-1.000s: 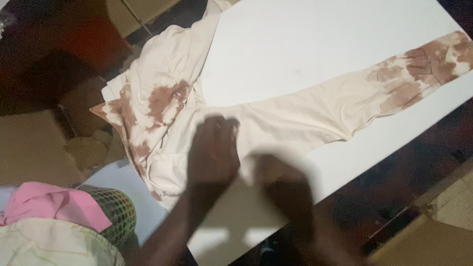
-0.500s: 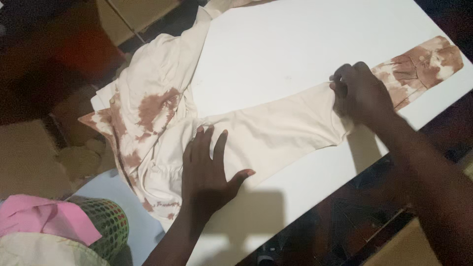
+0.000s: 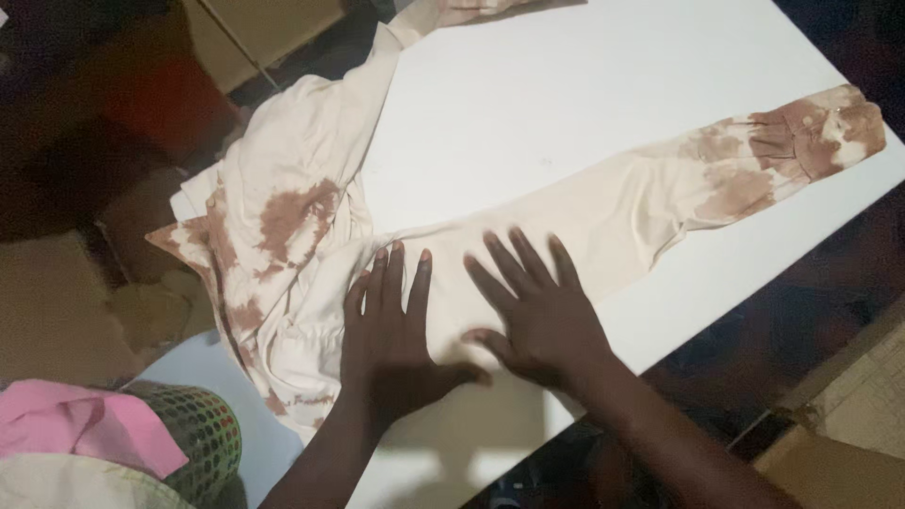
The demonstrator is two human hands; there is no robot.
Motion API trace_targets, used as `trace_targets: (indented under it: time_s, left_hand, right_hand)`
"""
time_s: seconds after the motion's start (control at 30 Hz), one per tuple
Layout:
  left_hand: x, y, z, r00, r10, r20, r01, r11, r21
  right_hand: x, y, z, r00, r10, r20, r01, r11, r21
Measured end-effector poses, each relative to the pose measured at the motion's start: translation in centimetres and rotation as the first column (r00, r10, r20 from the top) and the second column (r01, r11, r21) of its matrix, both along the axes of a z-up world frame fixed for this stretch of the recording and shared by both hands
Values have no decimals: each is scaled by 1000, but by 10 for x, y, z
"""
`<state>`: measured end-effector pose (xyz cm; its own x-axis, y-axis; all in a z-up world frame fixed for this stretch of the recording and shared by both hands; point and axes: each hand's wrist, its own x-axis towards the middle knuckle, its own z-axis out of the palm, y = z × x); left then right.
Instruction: The person spreads a patterned garment on a white table, smooths the fabric by hand, and folds it into a compact shape.
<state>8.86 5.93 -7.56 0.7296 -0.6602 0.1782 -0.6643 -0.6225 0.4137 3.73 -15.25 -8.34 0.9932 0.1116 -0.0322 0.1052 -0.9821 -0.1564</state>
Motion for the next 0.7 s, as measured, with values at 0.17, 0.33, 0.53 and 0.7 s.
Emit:
trace_targets:
  time_s: [0.17, 0.33, 0.53, 0.7]
  left_hand:
    - [23, 9, 9, 965, 112, -237, -12, 922, 387]
    - [23, 21, 20, 980, 79, -182, 14, 887, 461]
    - [-15, 49, 15, 983, -168, -79, 186, 915, 357]
    - [-34, 81, 21, 983, -166, -78, 170, 984, 53]
  right_hand:
    - [-15, -54, -19, 985, -173, 4, 172, 974, -147]
    - [-20, -86, -21, 979, -187, -76, 178, 977, -116]
    - [1, -89, -18, 952, -199, -234, 175, 977, -120]
    - [6, -74, -9, 875, -367, -316, 370, 928, -53]
